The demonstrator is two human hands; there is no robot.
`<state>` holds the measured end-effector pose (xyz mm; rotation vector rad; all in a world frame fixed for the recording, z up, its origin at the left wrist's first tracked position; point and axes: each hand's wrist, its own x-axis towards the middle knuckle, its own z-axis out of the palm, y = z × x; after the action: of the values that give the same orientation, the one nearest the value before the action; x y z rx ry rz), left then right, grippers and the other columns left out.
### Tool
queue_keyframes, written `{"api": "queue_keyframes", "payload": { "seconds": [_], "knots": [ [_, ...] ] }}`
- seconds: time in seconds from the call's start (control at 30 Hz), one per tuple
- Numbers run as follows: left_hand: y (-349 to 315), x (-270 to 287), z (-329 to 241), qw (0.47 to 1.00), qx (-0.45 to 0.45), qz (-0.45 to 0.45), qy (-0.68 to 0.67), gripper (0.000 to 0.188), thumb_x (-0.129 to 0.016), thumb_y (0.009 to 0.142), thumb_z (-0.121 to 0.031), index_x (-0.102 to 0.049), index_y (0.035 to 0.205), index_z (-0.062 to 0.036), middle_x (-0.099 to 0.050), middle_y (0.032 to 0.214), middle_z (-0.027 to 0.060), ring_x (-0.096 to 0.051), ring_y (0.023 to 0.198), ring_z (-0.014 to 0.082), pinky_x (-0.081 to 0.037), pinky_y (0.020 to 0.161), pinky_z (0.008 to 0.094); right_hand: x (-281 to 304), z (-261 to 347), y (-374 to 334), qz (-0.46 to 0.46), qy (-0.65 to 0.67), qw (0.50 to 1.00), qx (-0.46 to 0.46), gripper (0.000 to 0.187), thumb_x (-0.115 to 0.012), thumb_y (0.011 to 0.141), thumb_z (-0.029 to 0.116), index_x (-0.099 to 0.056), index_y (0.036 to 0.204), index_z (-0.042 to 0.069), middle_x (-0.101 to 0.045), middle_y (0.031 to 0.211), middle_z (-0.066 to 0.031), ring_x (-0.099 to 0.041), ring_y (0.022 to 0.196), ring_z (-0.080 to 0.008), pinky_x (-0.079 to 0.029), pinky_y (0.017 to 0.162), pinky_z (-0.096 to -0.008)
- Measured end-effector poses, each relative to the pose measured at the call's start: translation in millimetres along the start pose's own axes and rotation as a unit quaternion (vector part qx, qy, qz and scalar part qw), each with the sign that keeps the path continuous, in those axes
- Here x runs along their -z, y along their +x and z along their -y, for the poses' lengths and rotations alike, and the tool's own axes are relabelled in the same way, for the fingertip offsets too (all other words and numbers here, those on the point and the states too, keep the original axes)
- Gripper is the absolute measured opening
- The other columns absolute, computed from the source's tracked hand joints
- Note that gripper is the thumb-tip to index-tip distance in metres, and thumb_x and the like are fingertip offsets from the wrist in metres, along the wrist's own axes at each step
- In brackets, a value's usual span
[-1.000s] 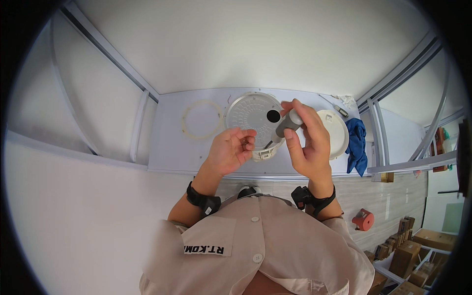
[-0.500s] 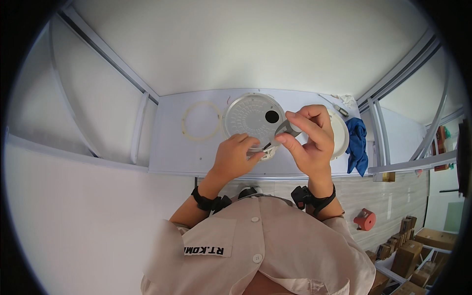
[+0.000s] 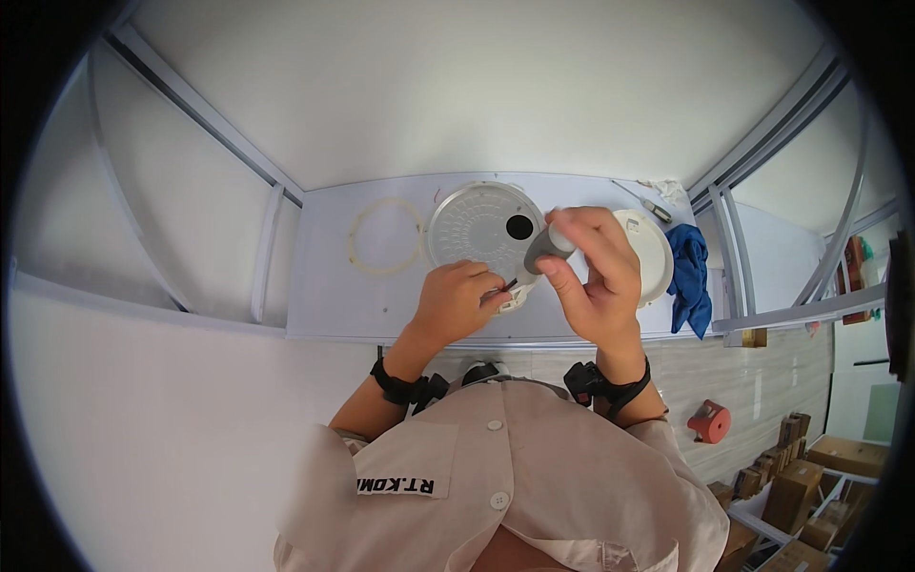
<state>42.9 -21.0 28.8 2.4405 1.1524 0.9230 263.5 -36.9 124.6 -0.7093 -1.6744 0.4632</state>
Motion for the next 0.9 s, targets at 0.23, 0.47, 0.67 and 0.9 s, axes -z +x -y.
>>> {"api": "queue_keyframes", "payload": {
  "seconds": [0.23,0.47,0.67,0.9],
  "knots": [
    [0.3,5.5,2.3,0.999,-0.007,0.046,-0.005,0.012,-0.08,0.09,-0.021,-0.077,0.089,-0.0093,-0.066,0.081,0.0064,-0.068,0.078,0.0302,-0.055,0.069,0.0451,0.6,7.7,6.6,0.029,-0.044,0.998,0.019,0.052,-0.081,0.091,0.003,-0.07,0.142,0.0,-0.069,0.126,-0.0176,-0.07,0.111,-0.0286,-0.057,0.096,-0.0368],
    [0.6,3.0,1.9,0.999,-0.021,0.042,-0.026,0.011,-0.08,0.09,-0.016,-0.077,0.096,-0.008,-0.067,0.083,0.0075,-0.069,0.08,0.0313,-0.055,0.07,0.0457,-4.0,7.0,-1.2,-0.028,0.088,0.993,-0.078,0.058,-0.086,0.088,0.007,-0.069,0.144,0.002,-0.068,0.119,-0.0154,-0.068,0.108,-0.028,-0.055,0.096,-0.0358],
    [-1.9,0.5,-0.8,0.999,-0.005,0.03,-0.018,0.012,-0.081,0.09,-0.017,-0.077,0.096,-0.0079,-0.069,0.085,0.0073,-0.069,0.081,0.0322,-0.055,0.072,0.0467,1.0,10.7,4.5,0.022,-0.059,0.998,0.011,0.054,-0.077,0.093,0.0,-0.065,0.146,0.0,-0.07,0.127,-0.0188,-0.069,0.117,-0.032,-0.055,0.101,-0.0381],
    [-2.6,-1.2,-2.3,1.0,0.001,0.012,-0.018,0.015,-0.082,0.09,-0.019,-0.072,0.09,-0.0078,-0.07,0.085,0.007,-0.069,0.08,0.0322,-0.055,0.071,0.0462,-7.6,8.2,-4.5,-0.035,0.114,0.989,-0.087,0.062,-0.088,0.088,0.007,-0.065,0.146,0.002,-0.07,0.12,-0.0165,-0.069,0.109,-0.0303,-0.055,0.098,-0.0381]
  ]
}}
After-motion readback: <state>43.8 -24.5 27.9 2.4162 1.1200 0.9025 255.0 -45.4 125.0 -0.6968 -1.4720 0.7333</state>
